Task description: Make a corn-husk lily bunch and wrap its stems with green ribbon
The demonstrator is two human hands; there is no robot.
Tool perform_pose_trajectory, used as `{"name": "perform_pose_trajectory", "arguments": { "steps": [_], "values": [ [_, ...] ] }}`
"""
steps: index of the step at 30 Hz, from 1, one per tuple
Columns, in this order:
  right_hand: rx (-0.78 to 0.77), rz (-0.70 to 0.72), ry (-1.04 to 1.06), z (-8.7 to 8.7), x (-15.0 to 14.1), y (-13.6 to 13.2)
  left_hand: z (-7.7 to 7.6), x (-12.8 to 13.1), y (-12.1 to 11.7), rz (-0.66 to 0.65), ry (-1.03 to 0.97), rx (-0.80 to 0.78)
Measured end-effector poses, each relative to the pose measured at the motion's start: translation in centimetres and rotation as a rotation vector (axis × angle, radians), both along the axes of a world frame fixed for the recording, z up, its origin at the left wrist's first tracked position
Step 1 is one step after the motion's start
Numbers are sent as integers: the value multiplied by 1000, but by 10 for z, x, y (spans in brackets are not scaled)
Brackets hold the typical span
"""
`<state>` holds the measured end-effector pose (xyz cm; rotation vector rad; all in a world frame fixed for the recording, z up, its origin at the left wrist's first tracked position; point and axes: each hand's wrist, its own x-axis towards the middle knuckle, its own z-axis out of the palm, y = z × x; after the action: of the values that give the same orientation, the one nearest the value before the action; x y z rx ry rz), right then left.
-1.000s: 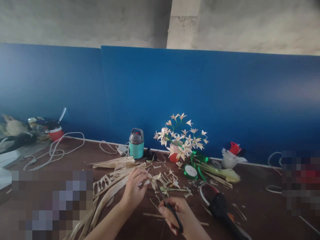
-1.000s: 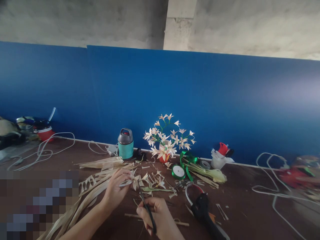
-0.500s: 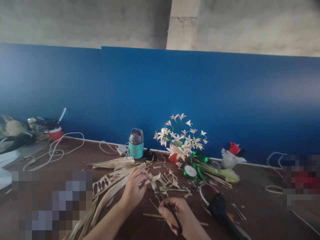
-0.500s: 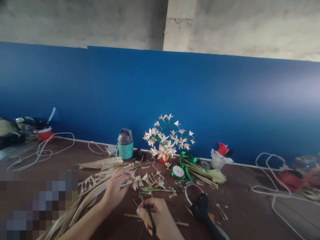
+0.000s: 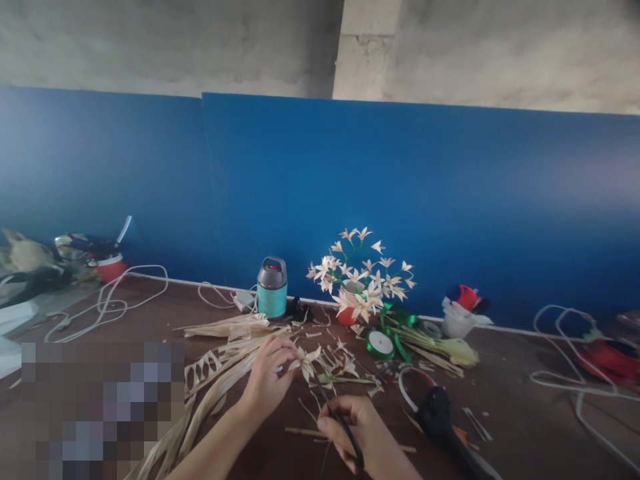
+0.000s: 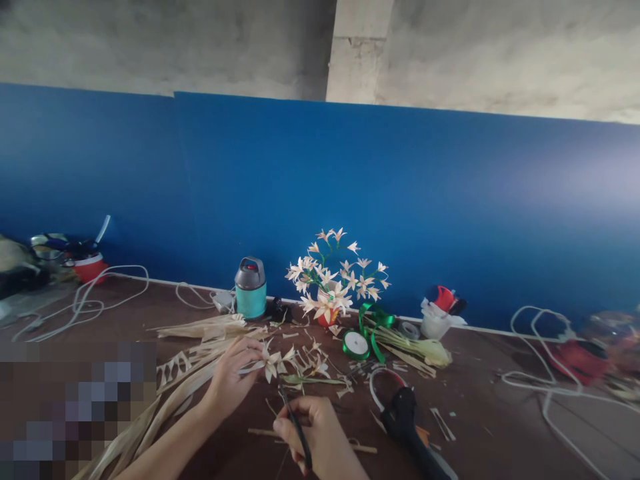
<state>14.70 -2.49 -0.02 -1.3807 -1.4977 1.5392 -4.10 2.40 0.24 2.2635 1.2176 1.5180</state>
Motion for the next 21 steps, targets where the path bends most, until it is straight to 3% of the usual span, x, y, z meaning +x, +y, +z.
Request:
{"name": "perform_pose_trajectory", "arguments": {
  "steps": [3, 5, 8, 11, 16, 21],
  "values": [
    [-8, -33, -15, 1, 1, 5, 0, 0, -1, 15, -2, 0],
    [70, -140, -75, 0, 8, 11, -1, 1, -1, 17, -7, -8],
    [324, -325, -396, 0, 27, 21, 0, 4, -2, 12, -54, -37],
    [469, -382, -797, 5, 45, 26, 1, 9, -5, 2, -132, -85],
    [364, -328, -1128, 12, 52, 22, 3, 17, -10, -31, -296, -192],
    [345, -298, -1191, 10, 50, 18, 3, 25, -14, -104, -443, -384]
  ]
}}
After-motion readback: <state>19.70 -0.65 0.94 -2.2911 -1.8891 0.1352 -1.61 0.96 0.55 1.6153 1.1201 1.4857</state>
